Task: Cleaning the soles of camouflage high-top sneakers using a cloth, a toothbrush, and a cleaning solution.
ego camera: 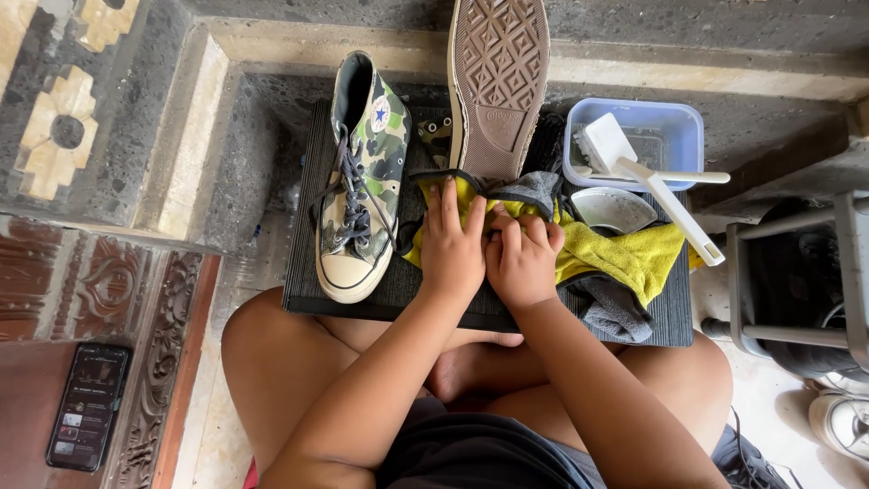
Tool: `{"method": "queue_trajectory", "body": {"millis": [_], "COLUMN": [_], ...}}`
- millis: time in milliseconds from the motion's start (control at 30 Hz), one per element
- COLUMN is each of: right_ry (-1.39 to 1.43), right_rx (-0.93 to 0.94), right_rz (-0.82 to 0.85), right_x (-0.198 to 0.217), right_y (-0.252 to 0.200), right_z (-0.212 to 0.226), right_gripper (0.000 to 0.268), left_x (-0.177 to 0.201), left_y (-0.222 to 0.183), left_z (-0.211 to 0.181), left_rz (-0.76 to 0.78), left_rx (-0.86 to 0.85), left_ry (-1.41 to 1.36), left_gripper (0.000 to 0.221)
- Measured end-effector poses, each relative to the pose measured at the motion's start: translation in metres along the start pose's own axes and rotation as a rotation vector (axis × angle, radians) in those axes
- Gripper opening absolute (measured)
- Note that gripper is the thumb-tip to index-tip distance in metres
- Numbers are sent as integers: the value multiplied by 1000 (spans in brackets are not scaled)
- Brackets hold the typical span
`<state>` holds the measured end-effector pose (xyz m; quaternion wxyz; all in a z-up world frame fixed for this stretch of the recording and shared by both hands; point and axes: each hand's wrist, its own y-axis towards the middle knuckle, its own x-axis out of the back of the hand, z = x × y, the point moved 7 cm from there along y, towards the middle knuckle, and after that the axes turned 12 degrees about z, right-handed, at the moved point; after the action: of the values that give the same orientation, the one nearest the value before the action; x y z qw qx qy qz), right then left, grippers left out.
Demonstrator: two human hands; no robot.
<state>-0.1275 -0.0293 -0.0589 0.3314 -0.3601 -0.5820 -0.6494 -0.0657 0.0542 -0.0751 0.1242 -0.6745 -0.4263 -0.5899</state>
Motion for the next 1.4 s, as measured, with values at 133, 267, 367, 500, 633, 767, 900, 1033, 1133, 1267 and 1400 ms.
{"method": "queue_trajectory", "body": {"millis": [133, 267, 367, 500, 633, 767, 900, 1033, 1133, 1267, 1400], "right_ry": [75, 126, 140, 167, 90, 66, 103, 82, 74, 68, 102], "right_rx": [7, 9, -11, -32, -46, -54, -28, -39, -71, -65, -30], "right_rz": [-39, -35, -76, -85, -67, -46, -50, -40, -25, 17, 52], "right_x": [9, 14, 3, 2, -1, 1, -19, -19, -12, -14, -17], "right_y": [3, 4, -5, -7, -4, -2, -14, -13, -10, -7, -4], "right_z": [1, 1, -8, -8, -5, -1, -13, -14, -13, -11, -10], "right_gripper": [10, 10, 13, 16, 25, 25, 13, 26, 18, 41, 47], "left_x": [2, 2, 10, 12, 16, 8, 1, 13, 20, 12, 14], "left_y": [-2, -6, -11, -15, -15, -17, -18, -17, -16, -16, -14], "left_z": [-1, -1, -4, -5, -7, -3, 2, -1, -5, -2, -1], "left_rz": [-4, -33, -42, -51, -143, -206, -243, -259, -265, -258, -254], "left_rx": [10, 27, 28, 36, 27, 32, 51, 44, 34, 48, 52], "left_ry": [5, 10, -5, 18, 27, 43, 72, 26, 37, 71, 52], "left_gripper": [67, 71, 61, 61, 50, 37, 24, 35, 41, 52, 54]}}
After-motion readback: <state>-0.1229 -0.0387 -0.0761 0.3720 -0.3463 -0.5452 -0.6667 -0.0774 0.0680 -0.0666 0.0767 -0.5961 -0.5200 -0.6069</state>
